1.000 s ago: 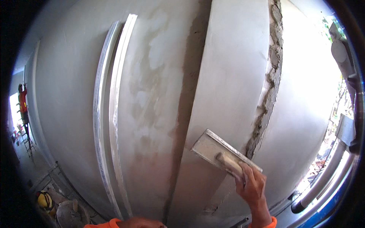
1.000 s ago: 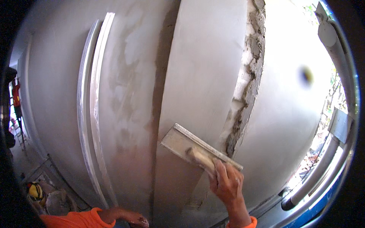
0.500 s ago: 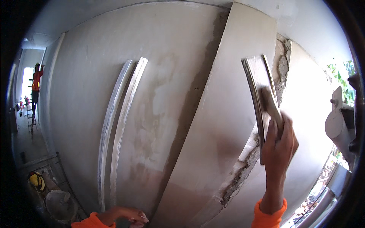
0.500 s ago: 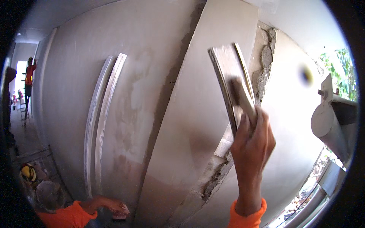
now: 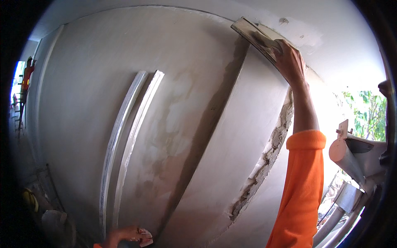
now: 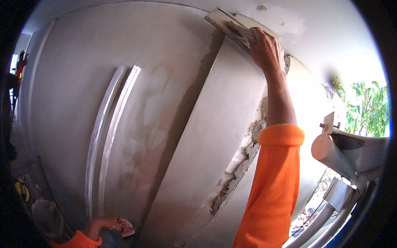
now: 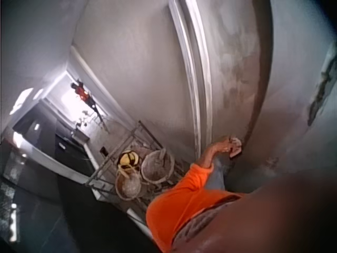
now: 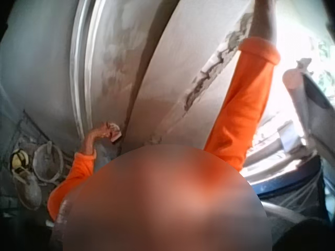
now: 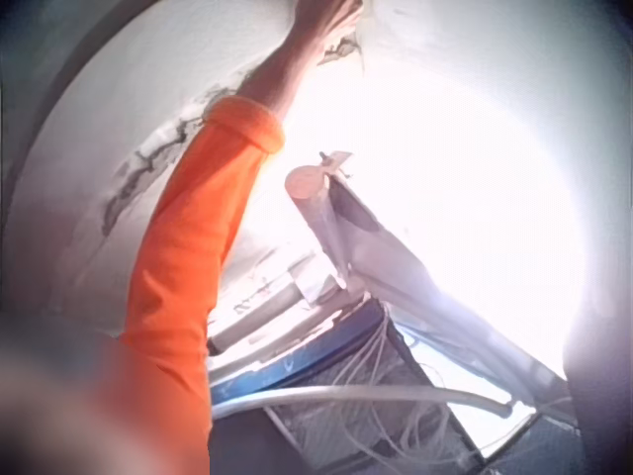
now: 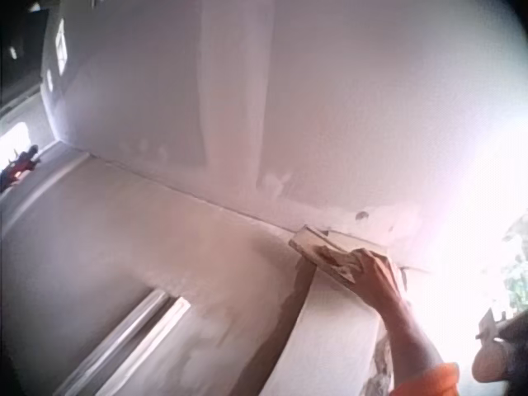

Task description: The person applies plaster to a ceiling using a trowel and a brush. They smooth the plaster along seams and edges, occasionally cleaning the trowel with the brush.

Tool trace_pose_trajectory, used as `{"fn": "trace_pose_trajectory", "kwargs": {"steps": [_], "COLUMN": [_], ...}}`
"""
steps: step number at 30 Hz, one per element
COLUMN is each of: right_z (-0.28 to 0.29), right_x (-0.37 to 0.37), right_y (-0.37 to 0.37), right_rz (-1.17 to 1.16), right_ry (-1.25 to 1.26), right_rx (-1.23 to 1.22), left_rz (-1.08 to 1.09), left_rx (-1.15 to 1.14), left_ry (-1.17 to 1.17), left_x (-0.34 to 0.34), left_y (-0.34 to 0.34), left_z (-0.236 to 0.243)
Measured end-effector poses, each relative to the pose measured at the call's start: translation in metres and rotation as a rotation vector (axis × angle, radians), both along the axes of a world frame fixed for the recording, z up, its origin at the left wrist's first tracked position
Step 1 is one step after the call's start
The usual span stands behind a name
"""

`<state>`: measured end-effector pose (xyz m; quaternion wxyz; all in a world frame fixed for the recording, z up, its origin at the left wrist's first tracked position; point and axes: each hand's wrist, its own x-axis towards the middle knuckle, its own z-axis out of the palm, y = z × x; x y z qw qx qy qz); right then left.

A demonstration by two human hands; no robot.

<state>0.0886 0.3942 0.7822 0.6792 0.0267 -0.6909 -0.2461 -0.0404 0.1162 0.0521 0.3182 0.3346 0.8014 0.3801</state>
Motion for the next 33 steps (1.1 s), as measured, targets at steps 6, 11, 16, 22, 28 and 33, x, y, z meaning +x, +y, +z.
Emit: {"fn": "trace_pose_trajectory", "kwargs": {"steps": [6,11,16,22,28,33], "right_z": [0.047,0.072,0.052,-0.002,0.026,0.033], "right_x": [-0.014,-0.013,0.024,0.052,-0.001,-0.015], "right_y": [0.010,0.026,0.068,0.080,0.026,0.027], "right_rz": [-0.018,-0.065,-0.043,0.019,-0.017,-0.056], "right_ry": [-0.046,-0.081,-0.070,0.149,0.069,-0.013], "right_rx": [0.177,0.071,-0.020,-0.068,0.031,0.049], "left_rz": [0.023,-0.079,-0.131,0.022,0.021,0.073], "left_rx": [0.109,0.121,0.279,0.289,0.240,0.187], "left_ry": [-0.320,-0.111,0.009,-0.371,-0.246,-0.381], "left_x": [0.031,0.035,0.046,0.046,0.041,0.053], "left_y": [-0.024,-0.040,-0.056,-0.070,-0.068,-0.060], "left_z": [-0.019,-0.040,-0.042,-0.027,-0.018,-0.018]}}
